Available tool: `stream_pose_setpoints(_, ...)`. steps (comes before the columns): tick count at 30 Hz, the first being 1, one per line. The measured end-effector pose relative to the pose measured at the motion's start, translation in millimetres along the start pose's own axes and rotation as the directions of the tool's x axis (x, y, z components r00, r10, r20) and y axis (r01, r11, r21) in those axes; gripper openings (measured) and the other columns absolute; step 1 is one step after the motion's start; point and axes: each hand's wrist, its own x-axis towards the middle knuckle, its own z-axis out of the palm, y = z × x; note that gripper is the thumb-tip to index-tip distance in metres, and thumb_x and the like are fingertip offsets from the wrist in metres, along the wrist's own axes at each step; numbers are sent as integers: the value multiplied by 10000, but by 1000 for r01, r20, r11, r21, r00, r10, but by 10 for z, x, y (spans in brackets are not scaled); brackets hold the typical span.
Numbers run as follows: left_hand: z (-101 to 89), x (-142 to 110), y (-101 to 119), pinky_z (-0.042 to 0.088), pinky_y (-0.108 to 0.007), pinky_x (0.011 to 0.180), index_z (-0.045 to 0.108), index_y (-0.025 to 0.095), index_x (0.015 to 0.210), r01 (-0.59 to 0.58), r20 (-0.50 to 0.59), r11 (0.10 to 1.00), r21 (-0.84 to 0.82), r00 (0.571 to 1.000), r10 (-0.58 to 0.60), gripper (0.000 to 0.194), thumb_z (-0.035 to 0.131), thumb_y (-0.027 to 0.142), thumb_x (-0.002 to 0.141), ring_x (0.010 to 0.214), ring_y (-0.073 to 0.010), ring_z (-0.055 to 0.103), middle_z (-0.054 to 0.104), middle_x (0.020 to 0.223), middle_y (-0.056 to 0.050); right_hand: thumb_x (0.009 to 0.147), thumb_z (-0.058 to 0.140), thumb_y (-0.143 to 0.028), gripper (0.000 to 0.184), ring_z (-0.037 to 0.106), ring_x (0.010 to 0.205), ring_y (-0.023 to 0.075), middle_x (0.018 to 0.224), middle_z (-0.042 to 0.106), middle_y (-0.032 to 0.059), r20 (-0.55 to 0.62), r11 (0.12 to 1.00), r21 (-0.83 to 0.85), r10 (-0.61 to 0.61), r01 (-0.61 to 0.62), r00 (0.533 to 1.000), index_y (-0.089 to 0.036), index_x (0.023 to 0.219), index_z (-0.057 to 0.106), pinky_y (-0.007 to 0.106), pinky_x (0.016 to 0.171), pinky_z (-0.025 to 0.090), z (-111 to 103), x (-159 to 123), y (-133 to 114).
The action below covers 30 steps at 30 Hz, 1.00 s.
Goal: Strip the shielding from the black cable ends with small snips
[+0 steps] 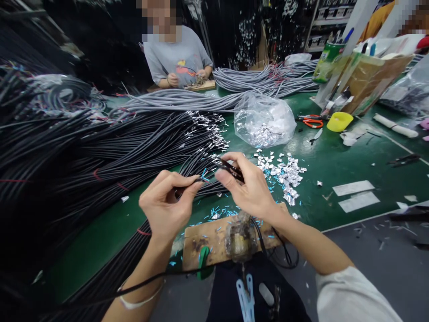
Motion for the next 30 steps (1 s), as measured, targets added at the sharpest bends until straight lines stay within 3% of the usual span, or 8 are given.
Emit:
stream_pose_setpoints(2, -25, 20, -8, 400, -212, 506, 642, 180, 716, 61, 47, 995, -73, 997, -58, 53, 679, 151, 741, 592, -85, 515, 587, 658, 22, 874, 529, -371, 287, 555, 780, 125, 960, 621, 48, -22, 1000, 27, -1, 2, 1000, -213, 1111, 568, 277, 703, 441, -9, 15, 2)
stream_pose_setpoints(5, -30, 20, -14, 397, -207, 497, 640, 178, 714, 132, 102, 981, -140, 988, -118, 52, 681, 167, 743, 584, -84, 519, 579, 649, 23, 864, 553, -291, 207, 497, 643, 104, 780, 587, 16, 10, 997, 31, -72, 72, 997, -206, 1027, 649, 259, 603, 413, 31, -8, -3)
stream_pose_setpoints(10, 0, -15, 5, 388, -208, 493, 635, 176, 695, 39, 19, 999, -26, 999, -39, 84, 688, 118, 726, 569, -77, 491, 562, 631, 31, 851, 535, -199, 187, 436, 555, 87, 620, 500, -15, 168, 977, 163, -166, 138, 972, -167, 923, 704, 235, 489, 343, 120, -52, -14)
stream_pose_setpoints(14, -1, -16, 12, 409, -204, 509, 637, 175, 713, -36, 21, 999, 30, 999, 35, 101, 683, 85, 724, 568, -70, 510, 583, 647, 33, 823, 581, -239, 208, 467, 578, 86, 681, 567, 2, 183, 980, 195, 4, -40, 983, -153, 978, 690, 235, 515, 384, 83, -13, -6)
stream_pose_setpoints(17, -20, -1, 0, 416, -204, 516, 642, 178, 717, -53, 7, 999, 7, 999, 53, 112, 694, 78, 711, 576, -72, 521, 585, 648, 36, 825, 599, -337, 373, 560, 755, 116, 945, 648, 51, 155, 968, 215, 101, -133, 983, -191, 1168, 592, 276, 681, 465, 26, 33, 11)
stream_pose_setpoints(21, -47, 18, -17, 417, -203, 511, 646, 176, 719, -68, 2, 997, -33, 998, 68, 126, 707, 70, 693, 581, -75, 523, 579, 643, 33, 870, 542, -340, 305, 587, 884, 134, 1038, 651, 72, 177, 985, 164, 25, -54, 984, -192, 1127, 612, 291, 755, 468, -3, 56, 5)
stream_pose_setpoints(24, -63, 26, -14, 417, -203, 504, 647, 175, 717, -71, 25, 997, -30, 997, 71, 123, 707, 71, 692, 577, -75, 527, 589, 646, 29, 856, 567, -289, 215, 593, 775, 113, 890, 673, 54, 192, 991, 135, -37, 11, 981, -165, 991, 680, 262, 674, 465, 5, 46, -22)
stream_pose_setpoints(30, -78, 30, 7, 411, -197, 494, 655, 175, 715, -46, 35, 999, 1, 998, 46, 104, 702, 84, 701, 569, -70, 517, 606, 653, 29, 843, 583, -252, 193, 567, 660, 96, 786, 659, 36, 143, 988, 125, -109, 91, 984, -165, 962, 707, 239, 558, 428, 14, 24, -29)
